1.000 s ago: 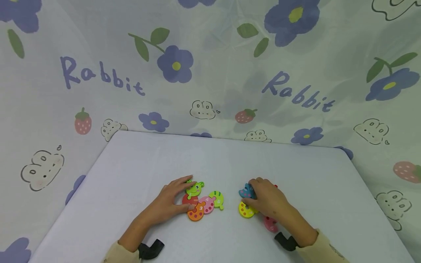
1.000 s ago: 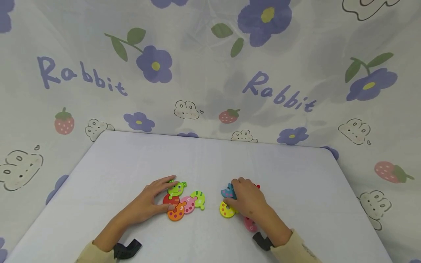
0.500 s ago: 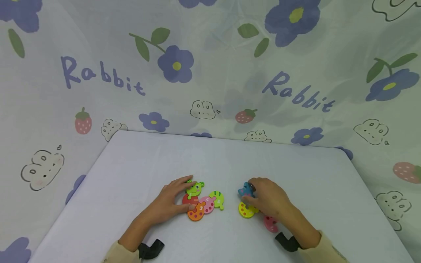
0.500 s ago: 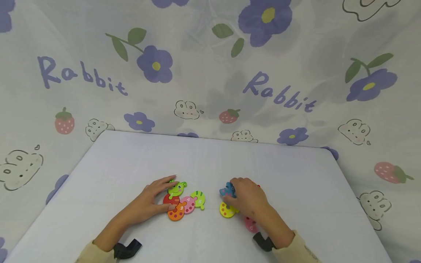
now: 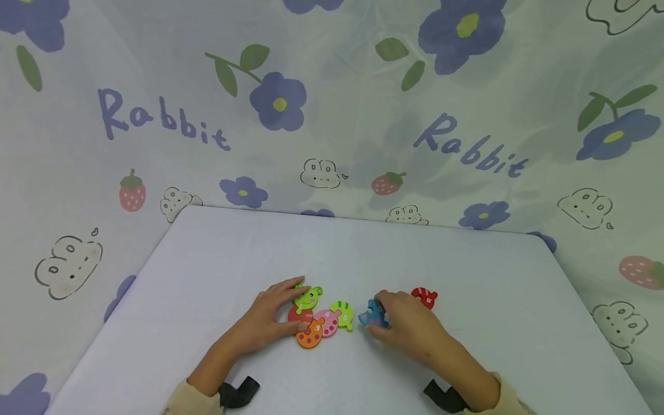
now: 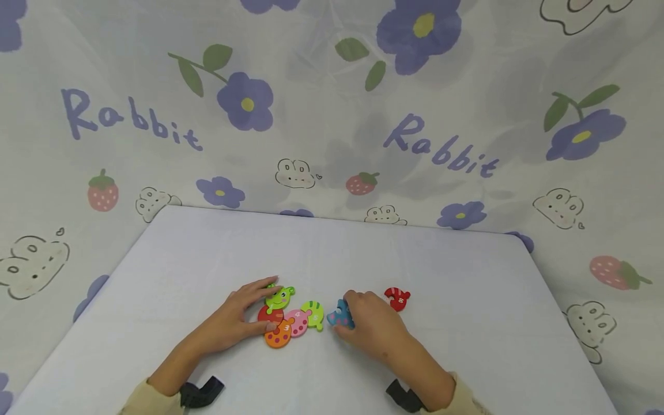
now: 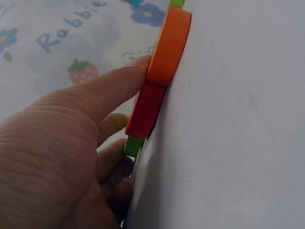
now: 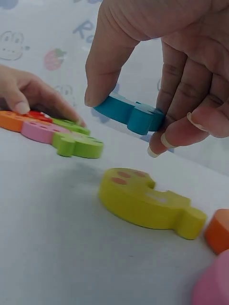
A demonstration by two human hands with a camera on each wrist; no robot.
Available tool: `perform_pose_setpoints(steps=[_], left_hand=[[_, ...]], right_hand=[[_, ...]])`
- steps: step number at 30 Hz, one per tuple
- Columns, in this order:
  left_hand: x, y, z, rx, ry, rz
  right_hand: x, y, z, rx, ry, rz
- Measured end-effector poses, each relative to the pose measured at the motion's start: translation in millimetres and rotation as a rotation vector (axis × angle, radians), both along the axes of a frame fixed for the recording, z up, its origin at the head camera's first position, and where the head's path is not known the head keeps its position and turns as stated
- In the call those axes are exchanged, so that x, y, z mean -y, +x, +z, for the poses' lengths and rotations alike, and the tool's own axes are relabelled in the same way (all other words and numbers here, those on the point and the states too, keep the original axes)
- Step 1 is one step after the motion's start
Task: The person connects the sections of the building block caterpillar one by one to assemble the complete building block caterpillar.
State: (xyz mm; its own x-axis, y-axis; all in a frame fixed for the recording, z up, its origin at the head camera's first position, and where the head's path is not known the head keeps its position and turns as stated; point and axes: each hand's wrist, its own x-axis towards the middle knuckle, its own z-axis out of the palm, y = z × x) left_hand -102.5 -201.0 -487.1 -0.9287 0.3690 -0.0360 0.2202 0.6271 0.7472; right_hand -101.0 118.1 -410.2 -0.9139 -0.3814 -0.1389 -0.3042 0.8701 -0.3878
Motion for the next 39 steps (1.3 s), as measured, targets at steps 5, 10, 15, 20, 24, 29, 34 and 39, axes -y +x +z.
perform_pose_setpoints(steps=[5, 10, 15, 20, 24, 29, 34, 39], left_hand=[[0.1, 0.0, -0.4, -0.012, -0.001, -0.006], [1.1, 0.2, -1.0, -0.014, 0.009, -0.007], [0.6, -1.1, -2.0, -0.019, 0.02, -0.021], [1.8, -2.1, -2.7, -0.03, 0.017, -0.021], [2.5, -2.0, -3.7, -0.037, 0.015, -0.016], [2.3, -1.0, -3.6, -0.03, 0.021, -0.013], [1.9, -0.3, -3.0, -0.03, 0.023, -0.013], [1.7, -0.3, -2.7, -0.016, 0.023, -0.011]], right_hand=[[12, 7.5, -5.8, -0.011, 0.008, 0.048], [27, 9.7, -14.6, -0.02, 0.062, 0.068], [38, 10.5, -20.6, -0.048, 0.132, 0.061], [41, 13.1, -23.7, -0.086, 0.162, 0.075], [42, 13.5, -28.0, -0.101, 0.18, 0.078], [43, 14.9, -33.5, -0.122, 0.203, 0.082], [40, 15.3, -34.4, -0.114, 0.184, 0.085], [29, 15.5, -30.4, -0.099, 0.131, 0.096]])
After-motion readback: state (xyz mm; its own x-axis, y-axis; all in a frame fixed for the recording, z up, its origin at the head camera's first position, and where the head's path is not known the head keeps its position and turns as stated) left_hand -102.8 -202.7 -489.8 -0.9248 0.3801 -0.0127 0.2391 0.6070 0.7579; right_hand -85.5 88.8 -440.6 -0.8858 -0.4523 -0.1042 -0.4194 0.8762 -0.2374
